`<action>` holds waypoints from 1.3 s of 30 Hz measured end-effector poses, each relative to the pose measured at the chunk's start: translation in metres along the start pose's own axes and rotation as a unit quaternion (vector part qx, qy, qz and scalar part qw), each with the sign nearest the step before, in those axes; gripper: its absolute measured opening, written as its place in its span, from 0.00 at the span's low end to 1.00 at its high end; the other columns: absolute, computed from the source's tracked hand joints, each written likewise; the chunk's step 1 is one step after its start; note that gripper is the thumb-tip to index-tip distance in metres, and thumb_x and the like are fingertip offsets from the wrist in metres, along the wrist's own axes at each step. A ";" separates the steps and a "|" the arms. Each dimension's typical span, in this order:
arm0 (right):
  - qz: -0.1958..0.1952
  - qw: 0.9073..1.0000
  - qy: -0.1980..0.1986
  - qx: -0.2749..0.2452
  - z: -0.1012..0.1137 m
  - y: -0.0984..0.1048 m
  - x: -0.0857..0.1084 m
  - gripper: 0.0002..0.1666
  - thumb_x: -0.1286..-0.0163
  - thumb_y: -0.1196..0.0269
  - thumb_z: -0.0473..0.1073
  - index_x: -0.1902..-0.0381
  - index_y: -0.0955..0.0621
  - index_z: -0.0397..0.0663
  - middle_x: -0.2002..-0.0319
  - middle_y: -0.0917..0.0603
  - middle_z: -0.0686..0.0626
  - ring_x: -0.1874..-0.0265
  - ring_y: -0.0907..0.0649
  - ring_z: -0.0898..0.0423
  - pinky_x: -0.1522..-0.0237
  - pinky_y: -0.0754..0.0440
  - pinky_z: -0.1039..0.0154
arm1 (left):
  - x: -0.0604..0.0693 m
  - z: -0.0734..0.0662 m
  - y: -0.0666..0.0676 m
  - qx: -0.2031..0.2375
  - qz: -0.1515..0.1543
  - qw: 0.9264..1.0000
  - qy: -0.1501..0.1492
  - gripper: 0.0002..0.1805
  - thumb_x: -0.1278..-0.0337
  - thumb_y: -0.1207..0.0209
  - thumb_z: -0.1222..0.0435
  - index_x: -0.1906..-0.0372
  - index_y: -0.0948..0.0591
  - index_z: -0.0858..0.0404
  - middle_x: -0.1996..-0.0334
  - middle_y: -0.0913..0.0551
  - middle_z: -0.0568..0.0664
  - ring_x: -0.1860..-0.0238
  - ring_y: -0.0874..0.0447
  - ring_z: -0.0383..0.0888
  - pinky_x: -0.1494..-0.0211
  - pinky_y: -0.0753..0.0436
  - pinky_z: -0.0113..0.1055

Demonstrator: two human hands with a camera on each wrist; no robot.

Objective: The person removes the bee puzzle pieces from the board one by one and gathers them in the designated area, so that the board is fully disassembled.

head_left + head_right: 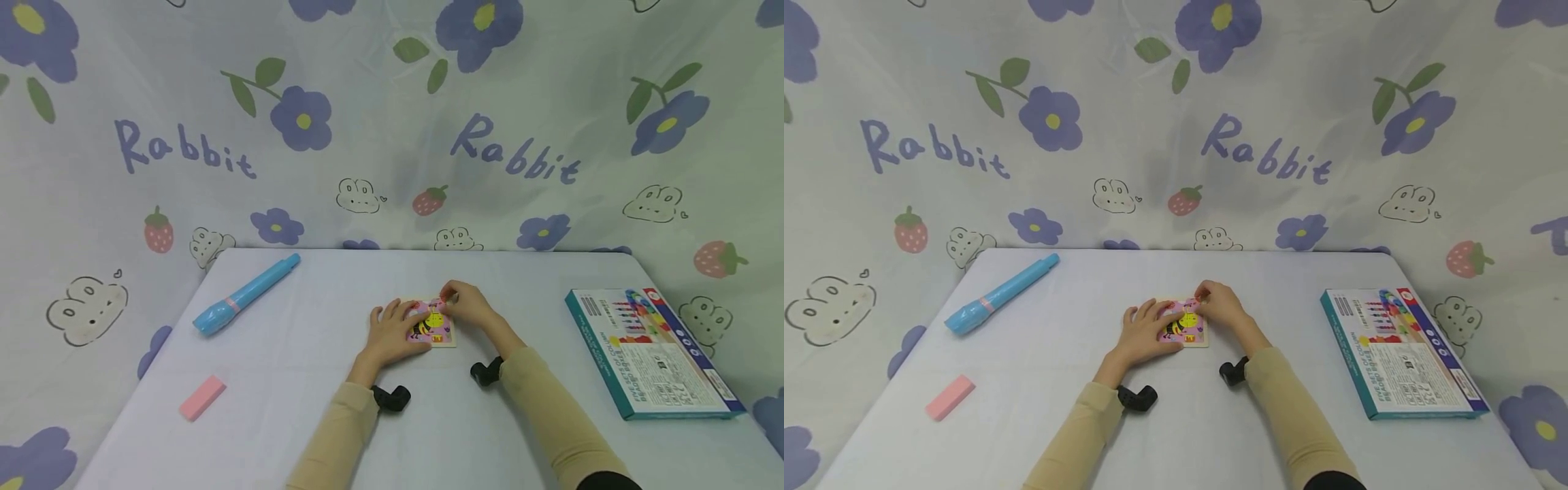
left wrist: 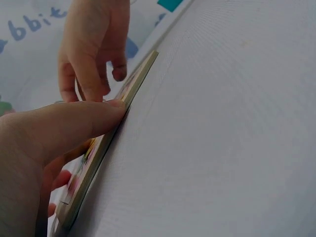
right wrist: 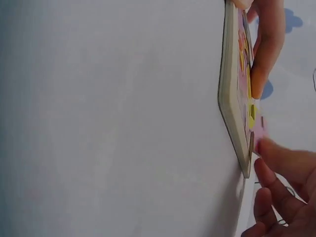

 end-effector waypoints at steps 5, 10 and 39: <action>-0.013 0.996 -0.019 -0.083 -0.009 0.006 0.003 0.14 0.40 0.36 0.38 0.56 0.22 0.41 0.63 0.20 0.45 0.65 0.24 0.52 0.64 0.26 0.62 | 0.000 0.000 -0.002 -0.007 0.002 1.000 0.002 0.36 0.54 0.46 0.36 0.35 0.33 0.40 0.32 0.41 0.45 0.30 0.52 0.53 0.35 0.54 0.59; 0.001 0.985 -0.055 -0.164 -0.020 0.008 0.004 0.17 0.37 0.39 0.42 0.53 0.21 0.39 0.57 0.20 0.43 0.62 0.22 0.54 0.62 0.23 0.64 | 0.001 0.000 -0.002 -0.007 0.000 1.000 0.000 0.36 0.53 0.46 0.37 0.35 0.32 0.41 0.32 0.41 0.46 0.30 0.52 0.53 0.36 0.53 0.59; -0.114 0.951 -0.150 -0.243 -0.099 0.067 0.054 0.26 0.37 0.43 0.32 0.41 0.32 0.28 0.55 0.26 0.37 0.75 0.22 0.67 0.69 0.20 0.72 | 0.001 0.003 -0.003 -0.005 -0.002 1.000 -0.008 0.36 0.52 0.47 0.38 0.34 0.34 0.41 0.31 0.42 0.46 0.29 0.53 0.53 0.35 0.55 0.59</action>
Point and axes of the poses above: each hand's wrist, its own x-axis away from the middle knuckle, its own y-axis out of the back of the hand, z = x × y, the point moved 5 cm from there along -x, towards the middle knuckle
